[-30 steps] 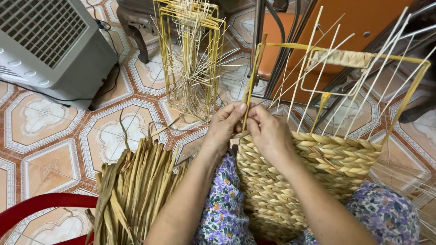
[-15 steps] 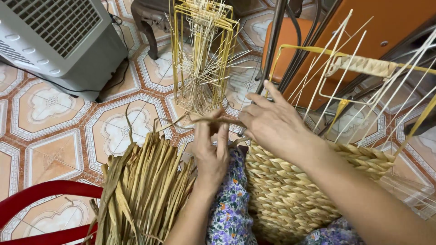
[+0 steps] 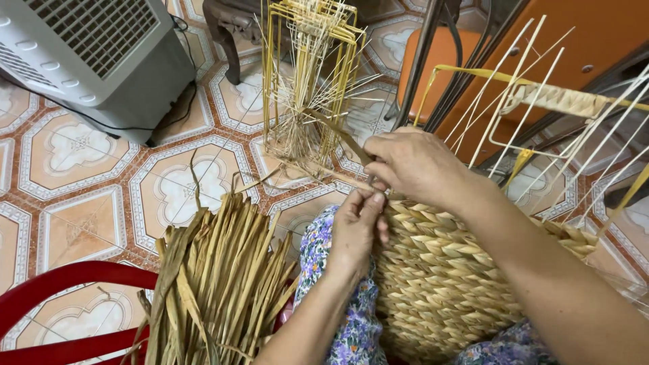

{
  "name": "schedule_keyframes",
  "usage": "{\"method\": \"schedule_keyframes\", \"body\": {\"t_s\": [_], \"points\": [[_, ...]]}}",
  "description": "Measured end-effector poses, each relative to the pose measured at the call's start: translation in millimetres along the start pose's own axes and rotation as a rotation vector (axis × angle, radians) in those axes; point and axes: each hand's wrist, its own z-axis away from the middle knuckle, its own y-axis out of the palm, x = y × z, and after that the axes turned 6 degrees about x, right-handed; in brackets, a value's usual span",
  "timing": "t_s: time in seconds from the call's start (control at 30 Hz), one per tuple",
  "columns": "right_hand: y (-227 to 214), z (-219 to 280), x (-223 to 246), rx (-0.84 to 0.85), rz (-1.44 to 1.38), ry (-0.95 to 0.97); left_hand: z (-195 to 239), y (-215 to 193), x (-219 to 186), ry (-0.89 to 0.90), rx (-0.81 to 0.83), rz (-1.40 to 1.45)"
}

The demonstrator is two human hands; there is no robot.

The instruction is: The person weaves a basket by hand, interlacing dried palm leaves through a metal frame. They repeatedly pull strands through the weave and tighten them to build up the basket's sides.

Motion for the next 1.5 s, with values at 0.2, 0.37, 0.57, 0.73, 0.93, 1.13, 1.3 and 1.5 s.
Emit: {"method": "schedule_keyframes", "body": {"t_s": [0.2,0.37,0.57,0.73,0.93,1.13,1.3,1.5], "points": [[1.0,37.8,-8.0,-0.323,-0.577,-0.016,-44.0,-17.7,22.3,0.035,-0.118,-0.089],[18.0,57.7,-4.3,-0.372,-0.828,0.382,-69.9,-23.3,19.2,-0.026,-0.032,-0.053],[43.9,61.9,-14.7,-0.390,-0.921,0.499,-72.6,-24.3,16.2,-0.053,0.100,-0.075],[57.6,48.9,-21.6,-0.392,-1.099,0.464,-64.0,-25.6,6.6,-0.116,0.200,0.015],[73.6,46.8,-21.6,-0.564,-1.178,0.394,-53.0,-23.2,5.2,-0.041,0.205,0.065],[92.0,50.7,-25.7,-0.822,-1.275,0.318,-48.0,-23.5,23.1,0.097,0.023,0.040],[110.1,79.3,-8.2,-0.917,-0.902,0.161,3.6,7.9,-30.0,0.435,0.064,-0.629],[131.6,97.3,2.5,-0.895,-0.412,-0.226,-0.4,21.3,-68.0,0.936,0.297,-1.354]]}}
